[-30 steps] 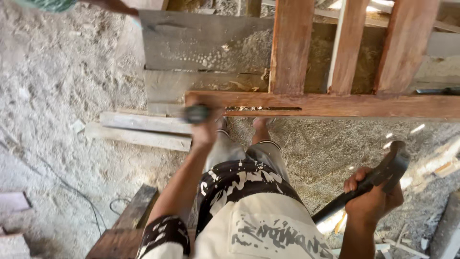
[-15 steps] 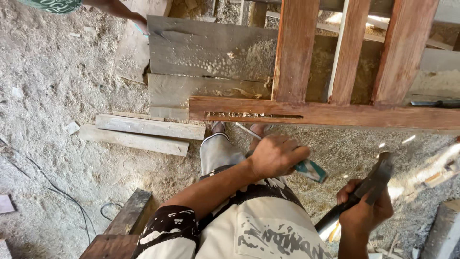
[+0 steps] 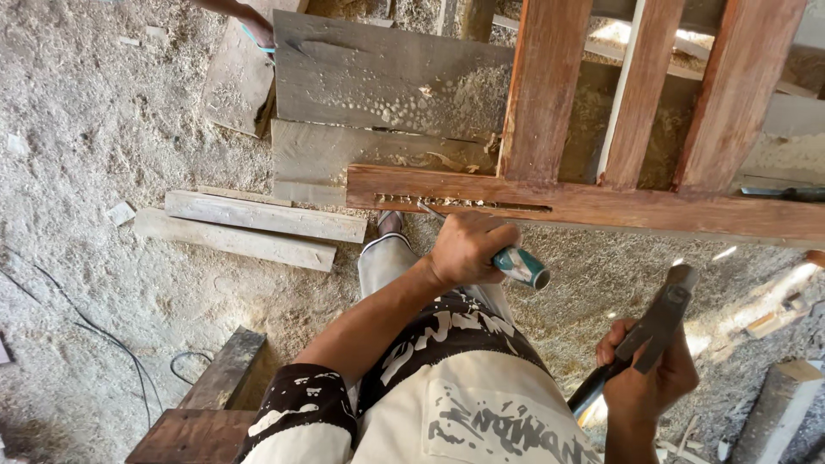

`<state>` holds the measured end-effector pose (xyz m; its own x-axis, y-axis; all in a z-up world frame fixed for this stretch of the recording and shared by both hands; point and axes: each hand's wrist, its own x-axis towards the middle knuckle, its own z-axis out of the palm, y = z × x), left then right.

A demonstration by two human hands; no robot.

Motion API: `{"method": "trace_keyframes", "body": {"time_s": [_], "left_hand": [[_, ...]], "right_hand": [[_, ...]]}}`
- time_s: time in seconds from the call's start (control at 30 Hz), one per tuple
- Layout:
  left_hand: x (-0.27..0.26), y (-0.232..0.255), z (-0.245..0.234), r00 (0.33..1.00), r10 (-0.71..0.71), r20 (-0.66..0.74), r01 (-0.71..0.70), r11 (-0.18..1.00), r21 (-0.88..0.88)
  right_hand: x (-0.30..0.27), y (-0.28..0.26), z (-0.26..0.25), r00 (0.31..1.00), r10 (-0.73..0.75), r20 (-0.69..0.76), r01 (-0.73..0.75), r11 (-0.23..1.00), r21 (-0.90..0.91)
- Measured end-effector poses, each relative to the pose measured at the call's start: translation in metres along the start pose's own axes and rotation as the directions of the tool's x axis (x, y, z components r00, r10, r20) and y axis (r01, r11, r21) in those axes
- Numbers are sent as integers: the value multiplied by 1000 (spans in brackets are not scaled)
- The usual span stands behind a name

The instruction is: The person uses a chisel and hammer to carve a rectangular recess into a wooden frame. They repeatedly strike the chisel to remove wood chips and deepen the groove along the frame.

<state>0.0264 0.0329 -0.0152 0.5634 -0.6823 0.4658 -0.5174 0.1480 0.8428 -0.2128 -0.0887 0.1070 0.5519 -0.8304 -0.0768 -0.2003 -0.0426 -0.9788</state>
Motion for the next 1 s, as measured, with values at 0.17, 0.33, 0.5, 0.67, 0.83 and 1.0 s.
{"method": "trace_keyframes", "body": {"time_s": [0.17,0.33,0.5,0.67,0.83,1.0], "left_hand": [[-2,-6,5,998,38,-54,-41,998,-47],[-4,-6,-2,998,7,-62,-9,999,-35],[-7,-15,-8,994,-9,-112,-3,994,-107],[-8,-24,-1,983,-95,-160,80,992,-99],[-14,-21,1,991,-108,-78,98,988,-117],[-6,-29,1,991,-65,-113,59,997,-54]], "right_hand": [[5,-17,5,998,-58,15,59,996,-67],[-6,-17,5,996,-81,49,85,991,-100],[17,-54,-5,976,54,209,-21,987,-158],[46,-61,-28,841,48,539,-184,962,202],[1,43,19,879,-214,425,429,744,-512],[15,-7,-1,967,-180,183,206,969,-136]]}}
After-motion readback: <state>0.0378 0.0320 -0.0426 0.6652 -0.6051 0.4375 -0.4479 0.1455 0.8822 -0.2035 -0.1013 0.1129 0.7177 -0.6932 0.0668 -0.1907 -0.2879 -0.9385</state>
